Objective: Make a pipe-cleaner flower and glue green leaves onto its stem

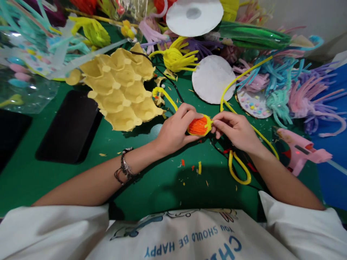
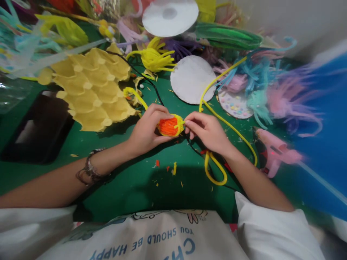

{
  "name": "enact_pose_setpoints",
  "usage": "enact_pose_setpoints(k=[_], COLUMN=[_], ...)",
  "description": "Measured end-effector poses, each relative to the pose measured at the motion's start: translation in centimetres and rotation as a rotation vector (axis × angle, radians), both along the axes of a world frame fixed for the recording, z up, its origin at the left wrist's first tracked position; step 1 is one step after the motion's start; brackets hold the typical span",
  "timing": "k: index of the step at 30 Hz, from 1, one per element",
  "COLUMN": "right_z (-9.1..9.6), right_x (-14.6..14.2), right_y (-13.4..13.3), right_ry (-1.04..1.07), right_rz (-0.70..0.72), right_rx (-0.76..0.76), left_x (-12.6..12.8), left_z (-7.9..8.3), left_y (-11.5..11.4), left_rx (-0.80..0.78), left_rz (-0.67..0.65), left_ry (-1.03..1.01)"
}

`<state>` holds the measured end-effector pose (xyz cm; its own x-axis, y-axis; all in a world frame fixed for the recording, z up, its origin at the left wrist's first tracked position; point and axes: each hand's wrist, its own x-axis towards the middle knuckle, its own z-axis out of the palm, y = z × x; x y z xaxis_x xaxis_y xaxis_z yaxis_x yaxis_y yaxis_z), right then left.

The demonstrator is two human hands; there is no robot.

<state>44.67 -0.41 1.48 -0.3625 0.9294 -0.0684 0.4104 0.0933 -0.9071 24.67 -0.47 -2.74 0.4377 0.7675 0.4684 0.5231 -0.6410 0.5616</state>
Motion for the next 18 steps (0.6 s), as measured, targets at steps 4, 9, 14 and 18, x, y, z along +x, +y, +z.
enact_pose_setpoints(k=[4, 9, 14, 18], right_z=[0.0, -0.5, -1.3, -1.5], right_x=[0.1, -0.1, -0.8, -1.0], right_y=[-0.1, -0.5, -1.2, -1.5], right_ry=[-0.188, -0.33, -0.52, -0.563], right_rz=[0.027, 0.024, 0.084, 0.093], right_rx=[0.23, 0.444, 0.542, 0.553], left_x=[0.0, 0.0, 0.2, 0.2], left_z=[-0.1, -0.4, -0.3, -0.1], left_y=[-0.1, 0.1, -0.2, -0.4], left_rx=[-0.015, -0.015, 0.011, 0.008], left_rz=[-0.01, -0.02, 0.002, 0.004], left_ry=[0.001, 0.013, 0.056, 0.099])
